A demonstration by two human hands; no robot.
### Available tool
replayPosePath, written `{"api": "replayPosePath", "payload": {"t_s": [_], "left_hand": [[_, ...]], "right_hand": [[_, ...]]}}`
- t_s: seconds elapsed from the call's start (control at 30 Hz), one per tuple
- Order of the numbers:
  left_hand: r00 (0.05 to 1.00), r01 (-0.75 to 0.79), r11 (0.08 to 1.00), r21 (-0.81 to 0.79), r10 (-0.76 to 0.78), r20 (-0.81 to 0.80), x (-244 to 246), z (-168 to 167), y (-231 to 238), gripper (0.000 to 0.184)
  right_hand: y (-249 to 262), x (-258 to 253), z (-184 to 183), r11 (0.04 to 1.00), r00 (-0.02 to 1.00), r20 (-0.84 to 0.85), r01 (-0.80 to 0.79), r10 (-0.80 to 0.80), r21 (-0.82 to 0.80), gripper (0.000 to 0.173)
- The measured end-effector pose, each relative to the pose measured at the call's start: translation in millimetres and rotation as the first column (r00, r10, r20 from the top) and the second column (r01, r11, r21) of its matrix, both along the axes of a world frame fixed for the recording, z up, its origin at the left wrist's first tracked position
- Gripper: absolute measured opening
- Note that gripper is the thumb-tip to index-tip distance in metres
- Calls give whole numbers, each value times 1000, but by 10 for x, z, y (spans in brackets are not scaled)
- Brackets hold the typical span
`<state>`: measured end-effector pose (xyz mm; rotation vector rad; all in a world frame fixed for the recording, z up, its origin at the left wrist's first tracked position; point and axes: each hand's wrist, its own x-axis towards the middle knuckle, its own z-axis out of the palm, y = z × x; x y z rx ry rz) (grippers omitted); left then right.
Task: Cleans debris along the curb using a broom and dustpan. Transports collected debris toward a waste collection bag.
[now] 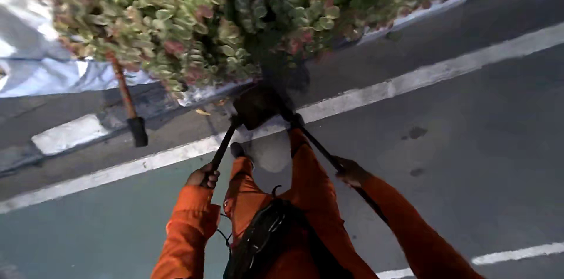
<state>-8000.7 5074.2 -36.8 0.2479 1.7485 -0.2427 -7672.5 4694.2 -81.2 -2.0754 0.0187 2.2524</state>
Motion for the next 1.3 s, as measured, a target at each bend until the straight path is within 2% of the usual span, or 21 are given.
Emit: {"api": "replayPosePath", "payload": {"t_s": [0.07,0.13,0.23,0.33,0.43,0.5,0.53,0.63,0.7,0.77,0.83,0.93,1.03,1.1,1.2,1.3], "left_hand": [[999,-24,1000,1,24,38,-412,18,78,30],[995,-15,999,-34,19,101,-917,124,177,34],[983,-35,997,-68,46,176,-1727,340,438,34],[967,-77,995,-70,91,237,-2686,526,810,35],[952,-99,993,-61,113,284,-3585,715,1186,37],[958,-101,993,-64,114,264,-4027,825,1481,37],[963,-97,993,-61,109,247,-4184,818,1653,36],[993,-45,999,1,44,107,-4277,610,2118,31],[999,12,997,80,-8,-42,-4059,294,2372,27],[985,71,991,116,-51,-163,-3935,52,2596,23],[983,123,988,94,-109,-145,-3901,29,2801,24],[985,118,991,69,-108,-137,-4116,51,2913,23],[990,67,995,80,-56,-131,-4268,-10,3024,22],[992,52,997,65,-44,-118,-4423,-20,3091,23],[991,63,997,55,-56,-118,-4547,-27,3230,22],[992,72,996,54,-66,-109,-4765,-63,3347,23]], "right_hand": [[-26,-308,255,990,987,82,143,-142,-8,70],[48,-660,330,958,941,193,287,-278,-19,68],[469,-1057,100,924,863,357,383,-356,-5,57],[1157,-1275,-343,893,795,476,448,-377,-41,39],[1846,-1590,-824,921,827,487,376,-283,-103,36],[2247,-2075,-1081,971,894,438,182,-96,-159,43],[2476,-2380,-1084,983,922,386,77,-6,-168,50],[3055,-3442,-828,999,963,270,14,-2,-42,61],[3363,-4054,-772,995,971,234,-59,39,77,59],[3576,-4484,-705,964,966,198,-203,167,174,54],[3689,-4489,-629,943,965,124,-252,229,217,51],[3347,-4479,-365,934,981,13,-190,195,304,48],[3038,-4415,171,974,997,2,-78,79,214,63],[2916,-4459,321,991,998,67,6,-15,132,61],[3200,-4592,154,991,966,221,122,-132,58,53],[3850,-4833,-283,995,958,269,97,-95,5,49]]}}
